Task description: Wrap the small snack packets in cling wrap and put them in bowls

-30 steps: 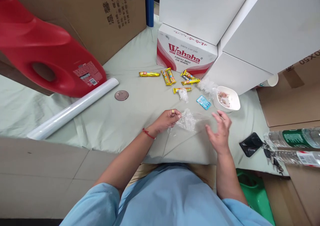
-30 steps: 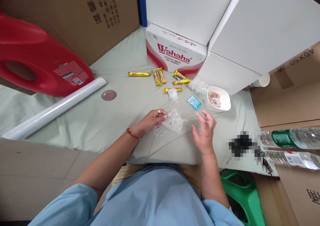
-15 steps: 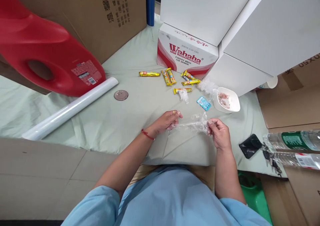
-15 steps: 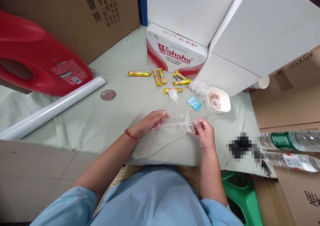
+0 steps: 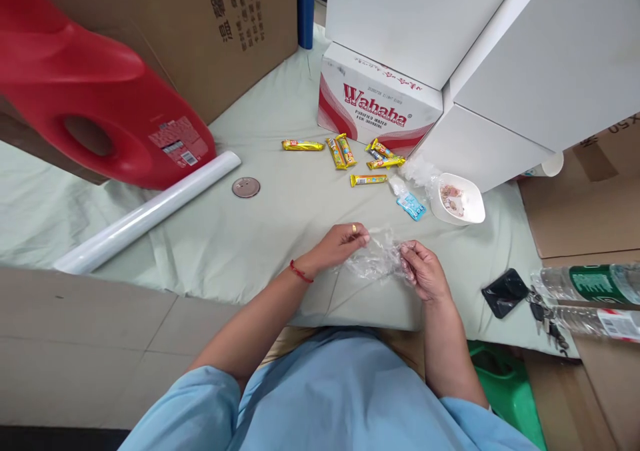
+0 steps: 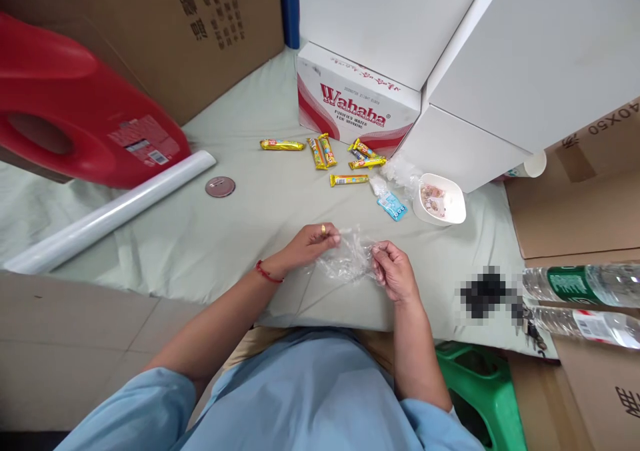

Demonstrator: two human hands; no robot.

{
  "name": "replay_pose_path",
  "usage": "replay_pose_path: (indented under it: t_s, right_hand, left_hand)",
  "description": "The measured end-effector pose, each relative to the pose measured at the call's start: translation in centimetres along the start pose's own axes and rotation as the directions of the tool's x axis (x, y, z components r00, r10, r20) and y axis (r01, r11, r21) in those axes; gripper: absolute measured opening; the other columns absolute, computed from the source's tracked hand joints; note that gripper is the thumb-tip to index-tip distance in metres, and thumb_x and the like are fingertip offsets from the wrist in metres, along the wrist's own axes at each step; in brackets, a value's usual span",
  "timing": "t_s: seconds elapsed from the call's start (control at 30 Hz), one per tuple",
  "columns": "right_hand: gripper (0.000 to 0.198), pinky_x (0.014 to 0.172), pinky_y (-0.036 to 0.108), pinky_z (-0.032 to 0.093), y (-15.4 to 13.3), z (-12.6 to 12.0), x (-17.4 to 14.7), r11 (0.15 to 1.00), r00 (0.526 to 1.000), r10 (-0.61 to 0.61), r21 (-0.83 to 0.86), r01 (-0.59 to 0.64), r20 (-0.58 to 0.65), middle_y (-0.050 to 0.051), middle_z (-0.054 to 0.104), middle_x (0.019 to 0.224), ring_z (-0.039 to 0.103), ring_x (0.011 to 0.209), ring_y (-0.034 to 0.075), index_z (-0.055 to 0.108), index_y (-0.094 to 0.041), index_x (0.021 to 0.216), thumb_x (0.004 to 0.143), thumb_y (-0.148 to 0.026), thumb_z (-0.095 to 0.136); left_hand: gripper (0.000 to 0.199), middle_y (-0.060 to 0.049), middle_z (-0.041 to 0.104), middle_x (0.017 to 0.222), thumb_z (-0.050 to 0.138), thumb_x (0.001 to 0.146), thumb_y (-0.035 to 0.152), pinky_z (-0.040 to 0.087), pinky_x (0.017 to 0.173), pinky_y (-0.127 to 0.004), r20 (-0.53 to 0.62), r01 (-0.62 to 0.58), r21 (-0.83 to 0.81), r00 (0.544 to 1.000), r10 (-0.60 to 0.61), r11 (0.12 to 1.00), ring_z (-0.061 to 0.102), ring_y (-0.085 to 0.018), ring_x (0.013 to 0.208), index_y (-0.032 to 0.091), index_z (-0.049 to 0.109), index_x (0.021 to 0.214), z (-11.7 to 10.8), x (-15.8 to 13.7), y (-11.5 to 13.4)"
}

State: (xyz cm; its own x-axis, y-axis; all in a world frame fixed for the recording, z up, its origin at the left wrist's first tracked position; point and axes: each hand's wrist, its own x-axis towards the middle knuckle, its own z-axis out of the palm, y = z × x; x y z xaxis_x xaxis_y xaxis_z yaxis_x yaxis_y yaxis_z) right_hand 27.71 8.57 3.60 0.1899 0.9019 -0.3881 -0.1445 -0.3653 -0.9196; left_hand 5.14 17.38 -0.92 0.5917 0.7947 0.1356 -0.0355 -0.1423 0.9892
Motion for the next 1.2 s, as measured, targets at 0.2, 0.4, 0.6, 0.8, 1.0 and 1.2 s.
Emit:
replay_pose_path:
  t_s: [0.2,0.4,0.6,0.8,1.0,1.2]
  right_hand:
    - [0.059,0.03,0.015,0.024,0.0,-0.9,0.6,0.999,0.998,-0.008,0.035,0.01,-0.064,-0.007,0.057,0.057,0.04,0.036,0.005,0.062,-0.022,0.08,0.063,-0.067,0.095]
    - [0.059,0.031,0.015,0.027,0.6,-3.1,1.2,0.993,0.972,-0.096,0.046,0.108,-0.213,-0.008,0.056,0.056,0.041,0.037,0.005,0.063,-0.023,0.083,0.061,-0.067,0.096]
    - [0.056,0.03,0.013,0.02,-0.2,-5.6,1.4,0.99,0.988,0.028,0.142,-0.006,-0.154,-0.01,0.055,0.055,0.031,0.034,0.002,0.066,-0.022,0.089,0.061,-0.059,0.098]
    - [0.037,0.03,0.011,0.019,-1.2,-5.1,5.7,0.963,0.984,0.13,0.25,-0.097,-0.12,-0.008,0.057,0.054,0.032,0.034,0.002,0.066,-0.02,0.088,0.077,-0.046,0.09]
    - [0.03,0.031,0.01,0.025,-0.8,-4.1,8.3,0.948,0.985,0.126,0.308,-0.085,-0.114,-0.001,0.071,0.065,0.04,0.037,0.004,0.064,-0.022,0.089,0.086,-0.045,0.083]
    - [0.017,0.031,0.01,0.03,-0.6,-5.3,7.8,0.89,0.978,0.203,0.426,-0.165,-0.046,0.006,0.081,0.084,0.043,0.038,0.003,0.068,-0.021,0.095,0.089,-0.035,0.075]
  left_hand:
    - [0.048,0.005,0.058,0.069,0.057,0.097,0.07,0.048,0.053,-0.024,-0.175,0.154,-0.157,0.968,-0.181,0.976,0.065,-0.013,0.054,0.023,0.051,0.086,0.2,0.4,-1.0]
    - [0.05,0.005,0.059,0.072,0.062,0.093,0.072,0.05,0.049,-0.022,-0.346,0.197,-0.241,0.897,-0.274,0.95,0.069,-0.013,0.057,0.024,0.049,0.087,-0.4,0.8,-1.3]
    - [0.05,0.006,0.06,0.07,0.068,0.089,0.07,0.039,0.041,-0.019,-0.278,0.242,-0.373,0.892,-0.356,0.896,0.061,-0.01,0.045,0.024,0.049,0.088,-1.4,1.0,-0.9]
    - [0.062,0.0,0.069,0.069,0.06,0.087,0.083,0.045,0.048,-0.023,-0.188,0.372,-0.584,0.803,-0.566,0.722,0.068,-0.016,0.051,0.024,0.05,0.101,-2.8,1.9,0.2]
    - [0.093,-0.01,0.078,0.111,0.085,0.077,0.065,0.057,0.083,-0.03,-0.285,0.311,-0.522,0.814,-0.506,0.795,0.078,-0.022,0.1,0.023,0.041,0.147,-1.4,0.4,1.0]
    - [0.092,0.001,0.074,0.084,0.088,0.073,0.032,0.051,0.059,-0.024,-0.268,0.387,-0.451,0.801,-0.536,0.804,0.063,-0.011,0.06,0.018,0.04,0.15,-0.5,-1.7,1.5]
